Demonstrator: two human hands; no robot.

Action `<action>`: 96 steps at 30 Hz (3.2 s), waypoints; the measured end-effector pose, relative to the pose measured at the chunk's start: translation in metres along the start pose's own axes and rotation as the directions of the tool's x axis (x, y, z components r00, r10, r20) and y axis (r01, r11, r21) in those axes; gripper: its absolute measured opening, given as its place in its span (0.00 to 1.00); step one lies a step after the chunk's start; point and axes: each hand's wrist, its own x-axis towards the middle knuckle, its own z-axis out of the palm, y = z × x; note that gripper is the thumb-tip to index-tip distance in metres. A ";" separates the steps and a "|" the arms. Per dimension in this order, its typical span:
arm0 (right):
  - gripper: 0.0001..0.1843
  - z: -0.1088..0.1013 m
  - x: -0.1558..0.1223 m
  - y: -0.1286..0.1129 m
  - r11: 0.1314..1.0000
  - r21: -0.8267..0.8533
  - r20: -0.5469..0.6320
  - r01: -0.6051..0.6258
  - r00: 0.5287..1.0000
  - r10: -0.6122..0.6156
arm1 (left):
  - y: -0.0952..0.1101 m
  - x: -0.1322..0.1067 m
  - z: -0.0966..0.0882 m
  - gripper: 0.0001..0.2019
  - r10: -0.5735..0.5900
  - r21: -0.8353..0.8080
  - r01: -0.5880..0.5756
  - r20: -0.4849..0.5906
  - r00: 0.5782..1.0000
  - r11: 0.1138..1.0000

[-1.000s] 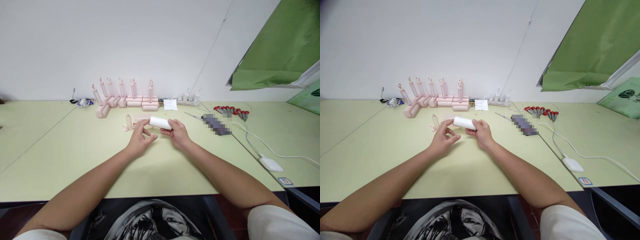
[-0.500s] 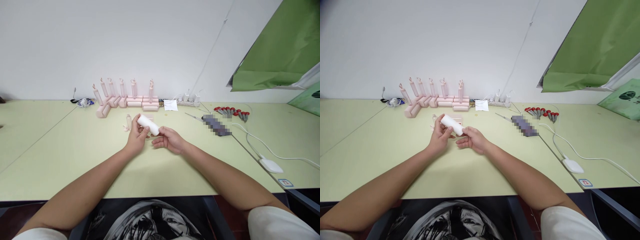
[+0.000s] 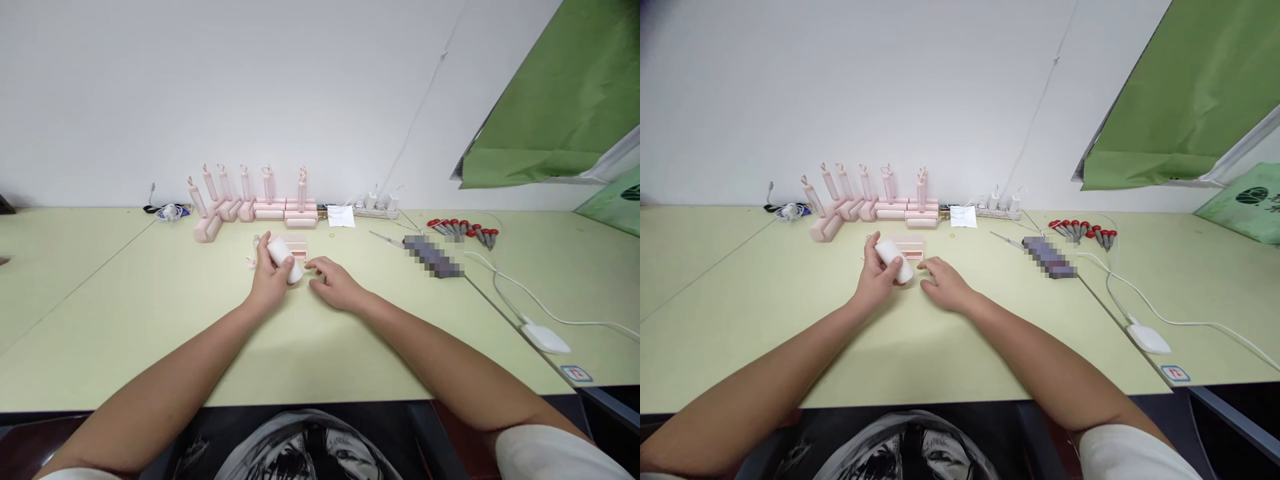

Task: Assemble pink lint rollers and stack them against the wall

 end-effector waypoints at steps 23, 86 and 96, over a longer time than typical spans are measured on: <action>0.18 -0.008 0.015 0.016 0.958 -0.269 -0.131 -0.101 0.989 0.067 | -0.017 0.004 -0.006 0.41 -0.016 0.192 -0.017 0.173 0.985 0.981; 0.19 0.023 -0.007 -0.034 0.747 0.597 -0.051 -0.294 0.915 0.401 | 0.006 -0.019 0.018 0.51 -0.043 -0.170 0.065 0.128 0.991 0.983; 0.27 0.015 -0.002 -0.019 0.899 0.438 -0.373 0.029 0.915 0.152 | -0.002 -0.023 0.022 0.48 -0.009 -0.152 0.060 0.314 0.949 0.987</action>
